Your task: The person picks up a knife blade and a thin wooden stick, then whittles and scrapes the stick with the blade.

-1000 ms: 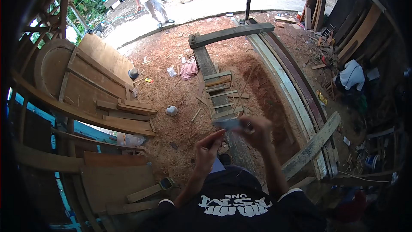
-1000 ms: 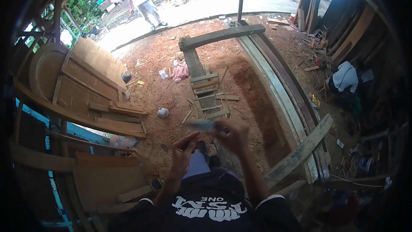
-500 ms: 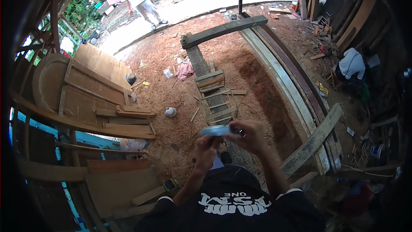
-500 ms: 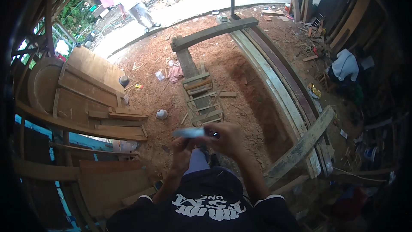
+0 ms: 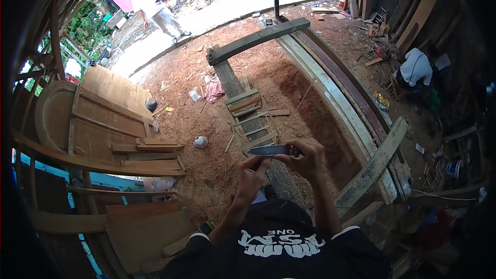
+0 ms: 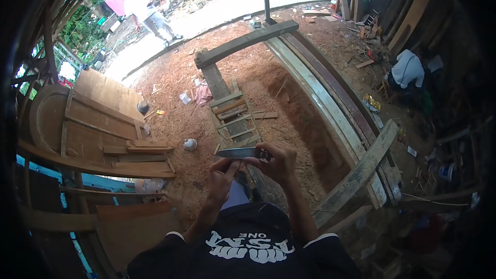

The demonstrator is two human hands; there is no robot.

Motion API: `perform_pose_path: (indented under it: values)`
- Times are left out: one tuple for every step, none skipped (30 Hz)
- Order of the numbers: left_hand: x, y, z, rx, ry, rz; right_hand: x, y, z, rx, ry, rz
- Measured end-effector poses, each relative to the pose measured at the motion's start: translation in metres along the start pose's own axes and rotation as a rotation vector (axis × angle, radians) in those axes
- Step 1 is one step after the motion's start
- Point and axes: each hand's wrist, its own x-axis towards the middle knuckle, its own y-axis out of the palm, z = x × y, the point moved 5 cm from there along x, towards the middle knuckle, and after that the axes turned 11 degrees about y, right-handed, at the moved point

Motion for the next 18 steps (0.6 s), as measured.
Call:
perform_pose_path:
  values:
    - [0.0, 0.002, -0.006, -0.03, -0.002, -0.009, 0.002, -0.001, 0.001, -0.01, -0.011, -0.015]
    - [0.0, 0.004, -0.014, -0.06, -0.003, -0.019, 0.004, -0.004, -0.008, -0.009, 0.057, -0.07]
    - [0.0, 0.004, -0.018, -0.088, -0.004, -0.03, 0.007, -0.009, -0.023, -0.007, 0.124, -0.123]
    - [-0.002, -0.002, -0.014, -0.073, -0.008, -0.027, 0.01, -0.015, -0.033, -0.003, 0.19, -0.176]
    - [-0.007, -0.013, -0.005, -0.058, -0.014, -0.024, 0.015, -0.022, -0.038, -0.03, 0.201, -0.18]
    - [-0.011, -0.018, -0.001, -0.041, -0.023, -0.019, 0.022, -0.032, -0.038, -0.058, 0.214, -0.185]
    - [-0.013, -0.021, 0.002, -0.056, -0.029, -0.033, 0.024, -0.039, -0.035, -0.087, 0.23, -0.191]
    - [-0.014, -0.022, 0.003, -0.072, -0.035, -0.045, 0.022, -0.034, -0.025, -0.079, 0.155, -0.143]
    - [-0.015, -0.023, 0.005, -0.088, -0.039, -0.056, 0.02, -0.025, -0.012, -0.072, 0.079, -0.097]
    - [-0.014, -0.023, 0.009, -0.11, -0.039, -0.044, 0.017, -0.015, 0.001, -0.065, 0.001, -0.051]
    - [-0.013, -0.024, 0.014, -0.132, -0.038, -0.035, 0.007, 0.002, 0.006, 0.02, 0.028, 0.12]
    - [-0.012, -0.026, 0.018, -0.153, -0.035, -0.027, -0.002, 0.019, 0.014, 0.09, -0.014, 0.19]
    - [-0.011, -0.028, 0.018, -0.142, -0.006, -0.026, -0.009, 0.03, 0.015, 0.093, 0.014, 0.24]
    - [-0.009, -0.029, 0.018, -0.13, 0.024, -0.028, -0.013, 0.037, 0.015, 0.097, 0.041, 0.292]
    - [-0.009, -0.032, 0.016, -0.118, 0.052, -0.033, -0.009, 0.036, 0.018, 0.126, 0.093, 0.328]
    - [-0.01, -0.034, 0.014, -0.069, 0.027, -0.033, -0.003, 0.03, 0.023, 0.155, 0.146, 0.364]
    - [-0.01, -0.035, 0.009, -0.02, 0.003, -0.03, 0.001, 0.028, 0.025, 0.181, 0.199, 0.397]
    - [-0.011, -0.035, 0.005, 0.027, -0.022, -0.025, 0.0, 0.03, 0.026, 0.21, 0.222, 0.429]
